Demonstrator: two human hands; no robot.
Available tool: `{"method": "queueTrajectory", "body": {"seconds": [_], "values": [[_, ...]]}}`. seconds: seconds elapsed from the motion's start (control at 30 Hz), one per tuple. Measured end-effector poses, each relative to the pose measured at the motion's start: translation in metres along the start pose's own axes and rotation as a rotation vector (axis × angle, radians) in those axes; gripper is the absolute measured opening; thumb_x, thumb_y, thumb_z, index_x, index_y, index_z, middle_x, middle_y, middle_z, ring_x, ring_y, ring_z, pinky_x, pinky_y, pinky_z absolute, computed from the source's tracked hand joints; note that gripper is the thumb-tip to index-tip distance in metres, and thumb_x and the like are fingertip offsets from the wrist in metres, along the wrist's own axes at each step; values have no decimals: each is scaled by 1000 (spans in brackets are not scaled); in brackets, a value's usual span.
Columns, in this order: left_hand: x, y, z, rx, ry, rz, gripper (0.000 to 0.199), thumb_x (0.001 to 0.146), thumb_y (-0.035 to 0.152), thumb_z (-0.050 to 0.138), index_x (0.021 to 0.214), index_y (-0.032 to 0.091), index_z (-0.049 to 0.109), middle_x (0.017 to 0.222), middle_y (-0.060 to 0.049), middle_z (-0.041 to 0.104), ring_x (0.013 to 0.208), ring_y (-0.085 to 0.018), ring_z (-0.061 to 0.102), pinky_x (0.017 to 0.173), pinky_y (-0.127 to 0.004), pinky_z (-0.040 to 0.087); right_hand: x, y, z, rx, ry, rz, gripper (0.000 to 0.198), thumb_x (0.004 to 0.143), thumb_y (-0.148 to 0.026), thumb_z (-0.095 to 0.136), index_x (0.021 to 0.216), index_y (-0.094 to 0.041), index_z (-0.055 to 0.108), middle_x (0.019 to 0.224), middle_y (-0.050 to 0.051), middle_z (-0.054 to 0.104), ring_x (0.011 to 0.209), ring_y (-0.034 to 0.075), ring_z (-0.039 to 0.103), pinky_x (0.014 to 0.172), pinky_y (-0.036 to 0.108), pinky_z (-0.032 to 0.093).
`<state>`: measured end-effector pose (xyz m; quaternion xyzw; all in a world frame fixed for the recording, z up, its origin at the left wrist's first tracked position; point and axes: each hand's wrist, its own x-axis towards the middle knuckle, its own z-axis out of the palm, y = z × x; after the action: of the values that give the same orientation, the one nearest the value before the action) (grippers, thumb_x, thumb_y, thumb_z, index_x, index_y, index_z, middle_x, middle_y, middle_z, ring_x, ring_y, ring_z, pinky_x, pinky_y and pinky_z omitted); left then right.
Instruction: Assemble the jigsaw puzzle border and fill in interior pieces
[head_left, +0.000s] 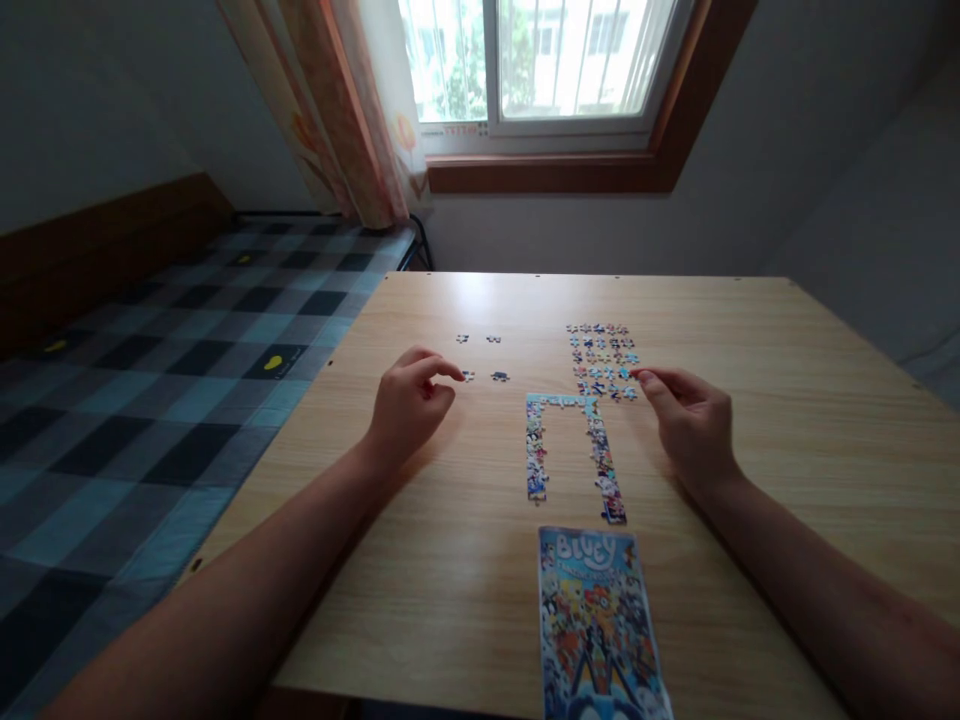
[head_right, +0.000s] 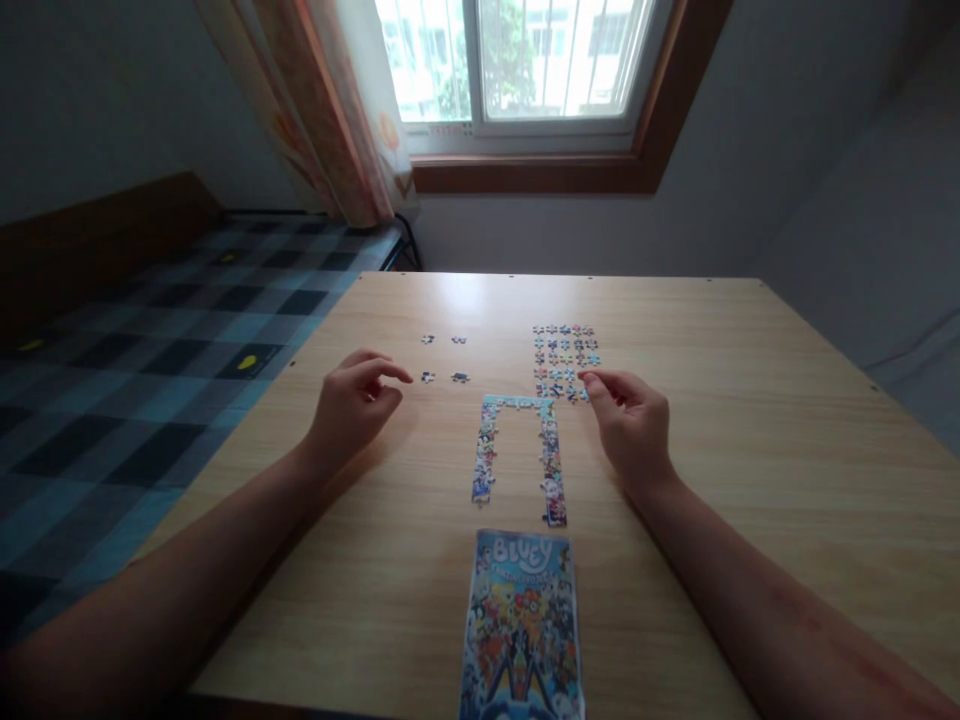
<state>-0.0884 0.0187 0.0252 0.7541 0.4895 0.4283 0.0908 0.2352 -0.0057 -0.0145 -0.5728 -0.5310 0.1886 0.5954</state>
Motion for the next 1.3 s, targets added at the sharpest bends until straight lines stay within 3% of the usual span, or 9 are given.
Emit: {"method": "queueTrajectory", "body": {"seconds": [0.3,0.7,1.3], "values": [[1,-10,1,47,88,-76,26,71,3,52,74,19,73,76,0,60,59,-11,48,58,-26,42,0,2,3,80,13,81,18,81,-34,73,86,-19,80,89,8,79,86,24,73,81,39,56],[1,-29,21,-133,102,-242,27,65,7,57,83,17,74,79,0,60,66,-12,53,59,-24,44,7,4,2,93,74,83,15,80,-30,72,86,-18,79,84,6,78,81,20,71,80,37,57],[2,-25,21,-179,119,-203,23,64,4,57,77,17,71,66,3,50,58,-9,43,55,-24,35,11,11,2,149,52,106,14,82,-29,70,86,-18,77,69,2,68,65,15,62,63,30,52]]}}
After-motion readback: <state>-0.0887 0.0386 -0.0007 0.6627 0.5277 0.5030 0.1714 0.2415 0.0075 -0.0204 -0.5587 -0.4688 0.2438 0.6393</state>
